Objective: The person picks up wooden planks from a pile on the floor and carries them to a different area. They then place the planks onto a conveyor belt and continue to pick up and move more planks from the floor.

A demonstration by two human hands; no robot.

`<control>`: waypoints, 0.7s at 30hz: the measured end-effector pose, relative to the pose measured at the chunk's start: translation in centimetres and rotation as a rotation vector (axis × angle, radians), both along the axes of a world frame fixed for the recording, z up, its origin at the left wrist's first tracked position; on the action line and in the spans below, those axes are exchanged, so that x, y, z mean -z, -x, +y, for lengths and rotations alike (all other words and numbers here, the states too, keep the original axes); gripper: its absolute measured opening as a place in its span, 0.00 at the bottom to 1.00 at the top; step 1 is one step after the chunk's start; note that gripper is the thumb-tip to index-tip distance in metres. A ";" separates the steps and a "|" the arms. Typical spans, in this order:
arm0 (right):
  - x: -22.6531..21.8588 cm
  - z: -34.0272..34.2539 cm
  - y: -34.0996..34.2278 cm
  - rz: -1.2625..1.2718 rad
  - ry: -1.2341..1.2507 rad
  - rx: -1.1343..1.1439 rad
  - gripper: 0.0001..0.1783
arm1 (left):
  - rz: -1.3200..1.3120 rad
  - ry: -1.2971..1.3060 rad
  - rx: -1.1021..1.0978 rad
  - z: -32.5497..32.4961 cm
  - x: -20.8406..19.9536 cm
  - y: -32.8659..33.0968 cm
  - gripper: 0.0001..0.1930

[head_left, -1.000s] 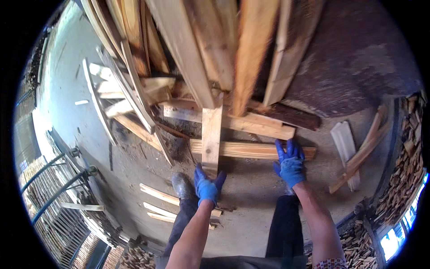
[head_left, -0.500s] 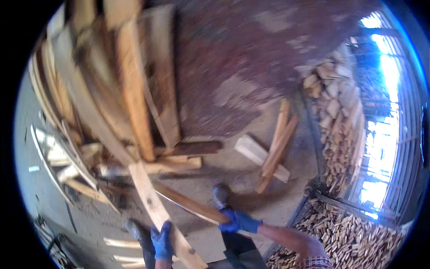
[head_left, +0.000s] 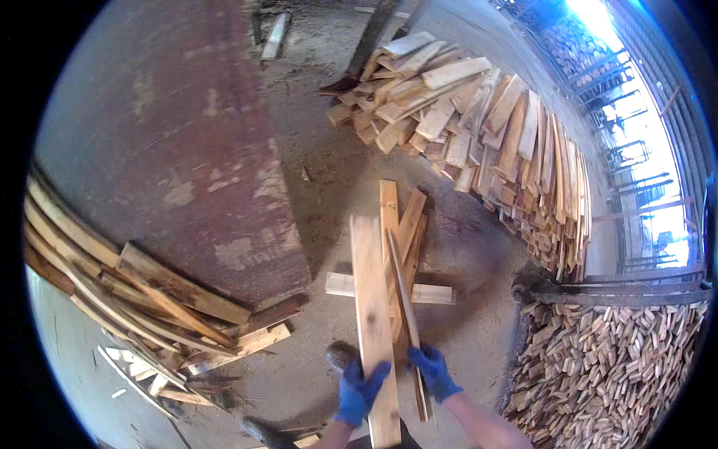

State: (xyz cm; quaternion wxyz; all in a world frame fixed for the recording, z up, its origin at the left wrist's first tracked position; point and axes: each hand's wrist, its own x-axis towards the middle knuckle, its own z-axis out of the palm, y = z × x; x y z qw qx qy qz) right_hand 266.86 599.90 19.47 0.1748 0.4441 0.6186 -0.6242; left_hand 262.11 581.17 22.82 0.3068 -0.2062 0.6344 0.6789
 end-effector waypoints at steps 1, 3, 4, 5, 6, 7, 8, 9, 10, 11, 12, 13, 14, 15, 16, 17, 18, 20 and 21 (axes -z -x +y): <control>1.6 1.8 1.6 0.023 -0.063 -0.033 0.21 | 0.031 0.032 0.165 1.6 2.9 1.8 0.17; 3.0 3.3 5.9 0.202 -0.215 -0.104 0.20 | 0.323 0.184 0.131 4.9 5.6 5.1 0.17; 6.1 4.7 5.6 0.217 -0.334 -0.114 0.20 | 0.275 0.156 0.105 6.4 9.3 4.4 0.18; 9.9 6.6 5.6 0.240 -0.469 -0.128 0.20 | 0.236 0.112 0.072 7.5 11.7 3.8 0.19; 12.3 7.7 5.3 0.257 -0.594 -0.144 0.19 | 0.141 0.115 0.137 7.3 11.5 3.4 0.20; 12.9 7.3 5.2 0.195 -0.537 -0.178 0.19 | 0.045 0.133 0.187 6.0 11.3 3.2 0.21; 13.4 6.2 5.3 0.137 -0.468 -0.218 0.19 | -0.023 0.022 0.052 4.5 11.8 1.4 0.20; 13.9 5.0 5.2 0.078 -0.397 -0.268 0.19 | -0.085 -0.063 0.027 2.9 12.5 -0.7 0.20; 13.2 2.7 5.0 0.099 -0.245 -0.325 0.17 | -0.150 -0.128 -0.021 0.3 13.3 -3.3 0.20; 14.0 1.6 3.4 0.109 -0.107 -0.350 0.14 | -0.093 -0.060 -0.015 -2.2 14.2 -6.8 0.21; 14.1 0.9 2.0 0.116 0.016 -0.366 0.11 | -0.031 -0.003 -0.001 -4.3 15.0 -10.0 0.22; 12.5 -1.4 2.1 0.039 0.015 -0.397 0.06 | 0.134 0.179 0.089 -6.3 15.7 -12.7 0.23; 9.7 -3.5 2.7 -0.046 0.112 -0.399 0.06 | 0.024 0.178 -0.004 -8.0 15.2 -14.3 0.24; 11.8 -2.8 0.4 -0.030 -0.125 -0.629 0.09 | -0.065 0.124 -0.083 -9.0 13.9 -14.8 0.24; 12.7 -3.8 -0.9 0.006 -0.136 -0.732 0.06 | -0.153 0.062 -0.213 -11.3 11.8 -15.0 0.24; 12.1 -7.5 -0.9 0.041 -0.123 -0.850 0.04 | -0.243 0.055 -0.337 -13.6 12.2 -17.5 0.24; 10.9 -11.6 -1.8 0.027 -0.054 -0.871 0.06 | -0.331 0.041 -0.454 -15.7 12.8 -20.7 0.23; 11.0 -18.0 -1.3 0.118 -0.047 -1.041 0.14 | -0.472 -0.062 -0.675 -19.0 12.6 -23.3 0.22; 13.0 -19.6 -1.1 0.227 -0.111 -1.180 0.19 | -0.525 -0.150 -0.765 -20.5 11.6 -23.4 0.21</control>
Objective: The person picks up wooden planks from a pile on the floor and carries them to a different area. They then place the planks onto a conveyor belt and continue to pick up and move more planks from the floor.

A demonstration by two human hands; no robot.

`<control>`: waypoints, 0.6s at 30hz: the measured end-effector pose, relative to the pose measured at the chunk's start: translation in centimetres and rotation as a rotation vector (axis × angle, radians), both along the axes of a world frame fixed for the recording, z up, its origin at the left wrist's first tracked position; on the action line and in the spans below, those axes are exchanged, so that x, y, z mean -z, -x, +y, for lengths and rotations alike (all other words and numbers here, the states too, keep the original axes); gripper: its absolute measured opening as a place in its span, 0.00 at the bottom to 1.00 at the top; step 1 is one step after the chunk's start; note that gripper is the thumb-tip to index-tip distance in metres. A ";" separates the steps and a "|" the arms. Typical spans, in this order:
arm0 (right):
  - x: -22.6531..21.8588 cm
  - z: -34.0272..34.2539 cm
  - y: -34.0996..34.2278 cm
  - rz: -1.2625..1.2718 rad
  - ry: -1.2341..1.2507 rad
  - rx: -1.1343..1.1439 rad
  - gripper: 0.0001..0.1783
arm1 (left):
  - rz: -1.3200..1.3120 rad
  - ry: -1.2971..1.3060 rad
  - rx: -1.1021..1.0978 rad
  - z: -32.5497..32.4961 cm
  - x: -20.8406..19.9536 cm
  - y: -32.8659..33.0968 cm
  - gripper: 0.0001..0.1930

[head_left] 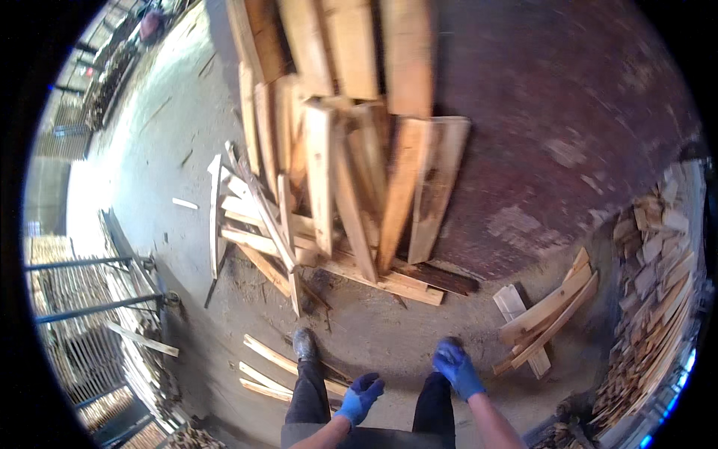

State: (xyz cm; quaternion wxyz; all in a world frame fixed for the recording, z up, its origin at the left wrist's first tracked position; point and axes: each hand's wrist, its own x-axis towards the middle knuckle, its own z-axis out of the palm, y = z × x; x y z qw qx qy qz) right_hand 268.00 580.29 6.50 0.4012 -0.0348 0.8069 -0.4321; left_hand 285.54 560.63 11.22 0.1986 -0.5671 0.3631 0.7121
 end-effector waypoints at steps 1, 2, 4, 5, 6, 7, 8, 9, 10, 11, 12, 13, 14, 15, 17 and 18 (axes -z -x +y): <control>1.0 -4.5 2.2 0.023 0.087 0.034 0.20 | -0.030 -0.039 -0.125 -2.0 0.7 0.1 0.20; 0.7 -9.6 3.7 0.032 0.148 0.086 0.21 | -0.037 -0.013 -0.180 -3.4 1.5 -1.7 0.19; 1.5 -16.4 6.5 -0.175 0.387 0.478 0.22 | -0.019 -0.009 -0.278 -4.2 3.2 -4.6 0.18; 1.3 -19.2 8.4 -0.026 0.313 0.432 0.23 | -0.031 0.008 -0.239 -5.5 3.1 -4.2 0.18; 0.9 -21.0 10.3 0.121 0.237 0.383 0.23 | -0.042 0.026 -0.198 -6.9 2.8 -3.9 0.19; 0.7 -22.0 12.1 0.182 0.277 0.411 0.23 | -0.027 0.028 -0.278 -8.7 1.9 -2.9 0.18; 0.1 -22.5 14.1 0.257 0.312 0.439 0.24 | -0.004 0.017 -0.354 -10.3 1.0 -1.5 0.18; -0.8 -23.1 16.3 0.332 0.356 0.462 0.24 | 0.034 0.021 -0.380 -11.4 0.6 -0.6 0.18; -2.9 -24.3 18.5 0.596 0.263 0.296 0.24 | 0.061 0.037 -0.413 -12.6 0.4 -0.1 0.19; -6.4 -25.7 20.6 0.847 0.171 0.125 0.25 | 0.057 0.065 -0.405 -13.2 0.6 -0.2 0.20; -10.1 -26.6 22.6 1.102 0.055 -0.050 0.25 | 0.056 0.060 -0.406 -14.0 -0.5 0.9 0.21; -12.9 -27.8 24.6 1.236 -0.038 -0.144 0.27 | 0.054 0.030 -0.435 -14.3 -1.4 1.1 0.20; -14.9 -29.6 26.4 1.350 -0.114 -0.241 0.28 | 0.035 0.017 -0.472 -14.6 -1.8 0.8 0.20; -16.6 -30.7 27.6 1.475 -0.195 -0.344 0.29 | 0.035 0.023 -0.435 -14.1 -1.1 -0.3 0.18; -16.4 -29.9 30.2 1.495 -0.504 -0.556 0.31 | 0.000 -0.062 -0.403 -11.7 0.6 -2.1 0.17; -16.5 -29.1 31.0 1.489 -0.671 -0.656 0.32 | -0.018 -0.108 -0.377 -10.8 1.2 -2.2 0.16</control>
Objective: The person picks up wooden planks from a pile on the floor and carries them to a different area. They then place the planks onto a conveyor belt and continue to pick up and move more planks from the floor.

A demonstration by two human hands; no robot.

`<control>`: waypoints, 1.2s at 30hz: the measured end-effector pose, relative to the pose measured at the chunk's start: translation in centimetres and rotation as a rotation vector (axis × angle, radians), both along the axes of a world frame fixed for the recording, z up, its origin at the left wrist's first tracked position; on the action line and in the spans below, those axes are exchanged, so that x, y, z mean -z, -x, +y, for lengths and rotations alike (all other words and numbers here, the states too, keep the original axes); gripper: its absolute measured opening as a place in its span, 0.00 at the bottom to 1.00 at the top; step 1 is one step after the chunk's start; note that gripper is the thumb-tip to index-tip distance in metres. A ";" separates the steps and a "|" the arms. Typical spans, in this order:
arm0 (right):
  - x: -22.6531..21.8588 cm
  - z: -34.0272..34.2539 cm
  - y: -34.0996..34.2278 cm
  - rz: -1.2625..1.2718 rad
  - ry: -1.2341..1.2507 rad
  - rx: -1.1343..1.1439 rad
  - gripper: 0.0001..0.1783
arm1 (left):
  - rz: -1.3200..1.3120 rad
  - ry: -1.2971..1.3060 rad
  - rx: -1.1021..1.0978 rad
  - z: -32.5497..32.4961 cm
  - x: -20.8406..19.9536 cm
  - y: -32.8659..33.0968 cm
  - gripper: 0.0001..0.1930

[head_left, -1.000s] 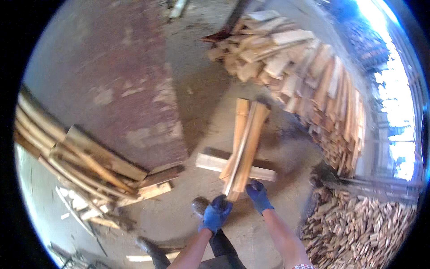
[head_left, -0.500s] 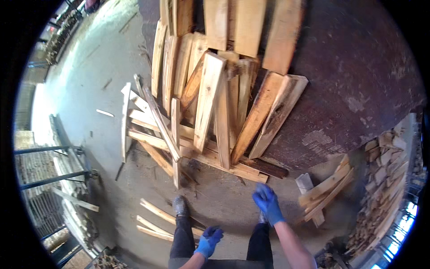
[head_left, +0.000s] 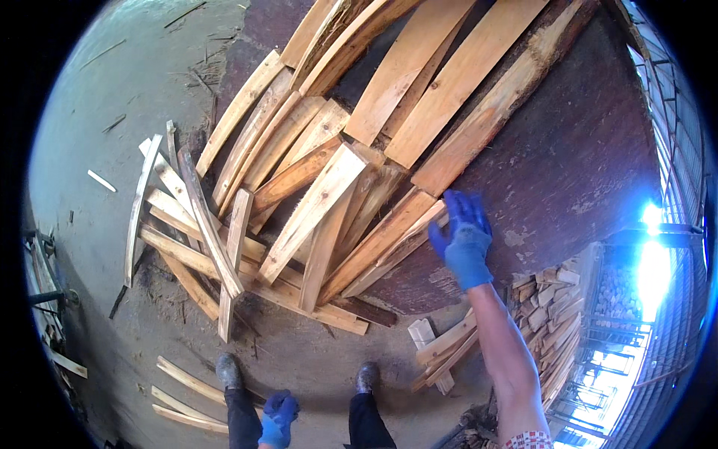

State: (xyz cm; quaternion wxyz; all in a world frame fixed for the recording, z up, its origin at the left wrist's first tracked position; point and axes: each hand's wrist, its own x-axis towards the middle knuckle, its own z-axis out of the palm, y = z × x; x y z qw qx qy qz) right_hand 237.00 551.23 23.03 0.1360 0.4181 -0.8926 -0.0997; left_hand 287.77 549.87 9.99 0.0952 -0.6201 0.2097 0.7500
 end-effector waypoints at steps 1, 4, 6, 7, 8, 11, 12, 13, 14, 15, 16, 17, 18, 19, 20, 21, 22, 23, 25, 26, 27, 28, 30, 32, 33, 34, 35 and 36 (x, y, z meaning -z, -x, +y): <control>-0.2 0.5 -0.4 -0.077 0.028 0.029 0.34 | -0.013 -0.020 0.085 0.8 -0.4 0.4 0.16; -3.9 1.2 -3.8 -0.379 -0.087 0.076 0.34 | 0.089 0.050 0.100 1.5 -2.2 0.2 0.17; -4.3 7.8 -5.8 -0.727 0.057 0.077 0.27 | 0.104 0.029 0.113 1.5 -3.9 2.2 0.18; -5.2 9.7 -7.6 -0.990 0.181 0.277 0.25 | 0.108 0.031 0.141 1.5 -4.3 3.0 0.18; -6.1 11.6 -9.3 -1.250 0.312 0.478 0.23 | 0.112 0.038 0.167 1.9 -4.6 3.4 0.18; -5.7 21.5 -14.1 -1.216 0.724 0.775 0.18 | 0.103 0.022 0.226 3.5 -4.7 5.1 0.19; -5.3 25.7 -15.6 -1.234 0.854 1.011 0.17 | 0.095 0.012 0.245 4.0 -5.0 6.0 0.19; -5.7 29.5 -17.4 -1.236 0.984 1.254 0.16 | 0.135 0.039 0.243 4.8 -5.2 6.4 0.19; -6.5 32.6 -19.4 -1.220 1.079 1.378 0.16 | 0.122 0.027 0.255 5.6 -5.4 6.7 0.19; -7.4 35.4 -21.6 -1.194 1.178 1.500 0.17 | 0.112 0.015 0.268 6.3 -5.7 7.3 0.19; -8.4 38.2 -23.8 -1.157 1.283 1.619 0.17 | 0.107 0.002 0.283 7.2 -6.0 7.9 0.19; -9.4 40.9 -25.9 -1.175 1.500 1.645 0.18 | 0.071 0.008 0.343 8.1 -6.5 8.7 0.18; -10.2 43.6 -28.4 -1.197 1.724 1.645 0.18 | 0.056 0.005 0.393 9.1 -6.8 9.3 0.18; -9.4 47.2 -31.3 -1.063 1.114 1.301 0.19 | 0.041 0.006 0.439 10.2 -7.0 9.8 0.19; -8.3 50.6 -34.1 -0.687 0.560 1.049 0.20 | 0.019 0.018 0.478 11.2 -7.2 10.0 0.19; -8.2 51.2 -34.7 -0.698 0.629 1.085 0.20 | 0.000 0.010 0.486 12.1 -7.0 9.7 0.19; -7.9 51.5 -34.6 -0.941 1.014 1.270 0.20 | 0.057 0.010 0.520 13.1 -6.8 9.6 0.19; -7.8 51.7 -34.6 -1.058 1.667 1.491 0.20 | 0.102 0.009 0.548 14.1 -6.6 9.2 0.20; -6.0 53.4 -34.8 -0.902 2.290 1.826 0.19 | 0.154 -0.032 0.494 16.6 -5.0 7.9 0.19; -3.9 54.1 -35.2 -0.858 2.418 1.954 0.18 | 0.166 -0.066 0.421 18.0 -4.3 7.3 0.19; -2.3 53.6 -33.6 -0.716 2.570 1.888 0.17 | 0.234 -0.019 0.582 19.5 -5.6 8.5 0.19; 0.1 55.0 -33.2 -0.762 2.652 1.798 0.17 | 0.297 0.025 0.740 20.9 -6.8 10.0 0.19; 3.1 53.2 -31.2 -0.926 2.742 1.690 0.15 | 0.425 0.131 0.952 21.5 -6.8 10.1 0.21; 9.9 53.7 -32.4 -1.385 2.638 1.469 0.13 | 0.330 0.022 0.780 21.7 -6.5 8.8 0.21; 11.4 52.0 -33.0 -1.445 2.486 1.611 0.12 | 0.255 -0.038 0.724 21.2 -6.4 8.2 0.22; 11.9 49.1 -33.0 -1.482 2.323 1.732 0.12 | 0.175 -0.059 0.681 20.4 -6.5 8.0 0.22; 12.1 46.1 -32.7 -1.508 2.150 1.838 0.11 | 0.100 -0.084 0.631 19.6 -6.7 7.7 0.23; 11.3 43.0 -31.9 -1.600 1.971 1.853 0.11 | 0.028 -0.112 0.580 18.6 -6.6 7.4 0.24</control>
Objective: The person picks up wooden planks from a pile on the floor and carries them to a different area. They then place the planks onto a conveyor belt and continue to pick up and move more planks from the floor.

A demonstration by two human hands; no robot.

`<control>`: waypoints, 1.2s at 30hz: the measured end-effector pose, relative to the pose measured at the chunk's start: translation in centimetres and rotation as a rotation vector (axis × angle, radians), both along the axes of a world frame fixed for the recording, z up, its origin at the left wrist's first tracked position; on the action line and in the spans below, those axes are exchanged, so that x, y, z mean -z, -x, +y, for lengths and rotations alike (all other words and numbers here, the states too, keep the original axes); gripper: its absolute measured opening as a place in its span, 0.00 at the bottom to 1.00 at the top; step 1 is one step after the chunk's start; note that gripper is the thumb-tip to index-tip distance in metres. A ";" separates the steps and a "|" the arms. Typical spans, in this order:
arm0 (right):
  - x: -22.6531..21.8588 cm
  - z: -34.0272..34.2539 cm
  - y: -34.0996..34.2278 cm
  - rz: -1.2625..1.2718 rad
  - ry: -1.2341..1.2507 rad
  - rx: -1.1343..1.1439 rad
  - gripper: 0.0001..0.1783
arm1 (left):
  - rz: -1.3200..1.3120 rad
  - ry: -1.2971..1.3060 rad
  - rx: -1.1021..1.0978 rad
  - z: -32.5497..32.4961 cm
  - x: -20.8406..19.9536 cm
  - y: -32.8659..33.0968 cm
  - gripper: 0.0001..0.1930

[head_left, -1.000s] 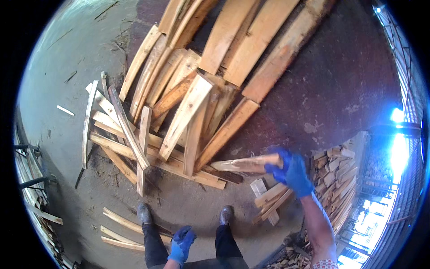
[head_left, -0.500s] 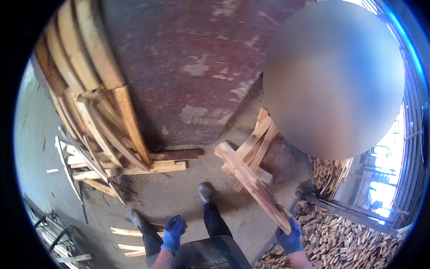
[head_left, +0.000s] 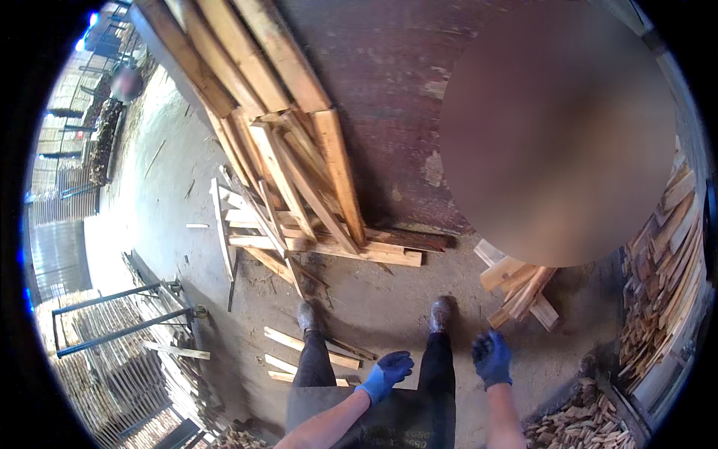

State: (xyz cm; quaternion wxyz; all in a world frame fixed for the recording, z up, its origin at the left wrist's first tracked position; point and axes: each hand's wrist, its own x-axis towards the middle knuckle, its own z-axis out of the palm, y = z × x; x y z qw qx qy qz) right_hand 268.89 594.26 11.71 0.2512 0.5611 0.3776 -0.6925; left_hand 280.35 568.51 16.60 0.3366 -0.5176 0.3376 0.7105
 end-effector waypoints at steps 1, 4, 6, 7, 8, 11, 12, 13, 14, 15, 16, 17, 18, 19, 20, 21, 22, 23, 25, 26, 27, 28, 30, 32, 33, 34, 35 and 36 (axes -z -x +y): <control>-1.6 -3.5 1.1 -0.038 -0.013 -0.129 0.10 | -0.028 0.018 -0.065 -1.2 0.5 -0.8 0.25; -1.6 -10.4 3.1 0.018 -0.033 -0.492 0.14 | -0.062 0.035 -0.113 -5.8 1.2 -1.2 0.25; -0.3 -15.1 4.5 0.114 -0.043 -0.656 0.18 | 0.038 0.084 -0.148 -10.1 3.4 -1.7 0.24; 1.0 -17.7 5.2 0.158 -0.042 -0.715 0.21 | 0.127 0.138 -0.161 -12.7 4.8 -2.2 0.23; 2.5 -19.5 6.1 0.201 -0.051 -0.766 0.23 | 0.218 0.183 -0.167 -14.9 6.3 -2.5 0.23; 10.7 -23.8 9.7 0.549 -0.382 -1.186 0.30 | 0.287 0.487 -0.110 -22.2 10.2 0.3 0.22; 11.5 -26.7 10.8 0.677 -0.329 -1.069 0.29 | 0.290 0.592 -0.088 -25.2 10.5 1.5 0.22; 11.7 -30.0 11.9 0.798 -0.276 -0.949 0.29 | 0.337 0.654 -0.031 -28.4 11.3 2.7 0.23; 11.7 -33.2 12.8 0.800 -0.265 -0.854 0.28 | 0.382 0.705 0.030 -31.0 12.0 4.4 0.24; 11.9 -35.9 14.0 0.800 -0.255 -0.759 0.28 | 0.429 0.723 -0.009 -33.1 12.3 6.4 0.26; 11.9 -36.8 15.6 0.778 -0.231 -0.817 0.27 | 0.491 0.722 -0.050 -34.5 12.6 9.1 0.29; 11.8 -37.6 17.3 0.754 -0.198 -0.871 0.27 | 0.539 0.781 0.010 -35.7 12.7 11.7 0.33; 12.1 -38.6 18.2 0.726 -0.146 -0.926 0.26 | 0.576 0.853 0.073 -37.0 13.3 13.6 0.37; 12.6 -39.7 18.5 0.680 -0.154 -0.936 0.26 | 0.640 0.974 0.168 -38.3 15.0 14.8 0.39; 13.2 -40.7 18.4 0.630 -0.167 -0.947 0.27 | 0.702 1.087 0.267 -39.3 16.8 15.5 0.41; 13.8 -41.3 18.1 0.578 -0.183 -0.956 0.27 | 0.641 0.994 0.203 -39.4 17.9 16.3 0.41; 13.9 -41.6 18.0 0.570 -0.170 -0.949 0.28 | 0.585 0.899 0.137 -39.1 18.5 17.3 0.40; 14.1 -41.9 17.4 0.552 -0.151 -0.943 0.28 | 0.701 0.686 -0.061 -39.3 18.7 17.8 0.38; 13.8 -42.6 16.1 0.570 -0.190 -1.010 0.28 | 0.589 0.579 0.261 -39.5 19.2 18.1 0.33; 14.5 -41.0 16.9 0.622 -0.193 -1.015 0.29 | 0.579 0.463 0.446 -37.5 18.5 19.6 0.31; 15.7 -40.0 17.5 0.673 -0.144 -1.026 0.31 | 0.735 0.570 0.262 -35.2 18.4 19.4 0.28; 16.5 -39.5 18.0 0.730 -0.100 -1.035 0.32 | 0.898 0.680 0.076 -32.8 18.5 19.6 0.25; 14.8 -41.1 16.7 0.648 0.005 -0.960 0.30 | 0.750 0.702 0.118 -32.7 18.5 18.8 0.22; 13.3 -40.6 15.4 0.683 -0.151 -1.100 0.31 | 0.646 0.757 0.197 -32.0 17.2 18.6 0.22; 12.0 -40.4 14.2 0.668 -0.170 -1.213 0.31 | 0.518 0.735 0.246 -31.7 16.3 17.4 0.24; 10.4 -40.6 12.7 0.659 -0.174 -1.336 0.32 | 0.580 0.759 0.188 -31.6 16.5 14.7 0.27; 9.4 -38.6 11.6 0.624 -0.247 -1.314 0.29 | 0.645 0.581 0.094 -31.4 14.7 13.8 0.32; 8.2 -37.3 9.8 0.591 -0.276 -1.309 0.27 | 0.665 0.668 0.040 -30.0 14.3 11.6 0.37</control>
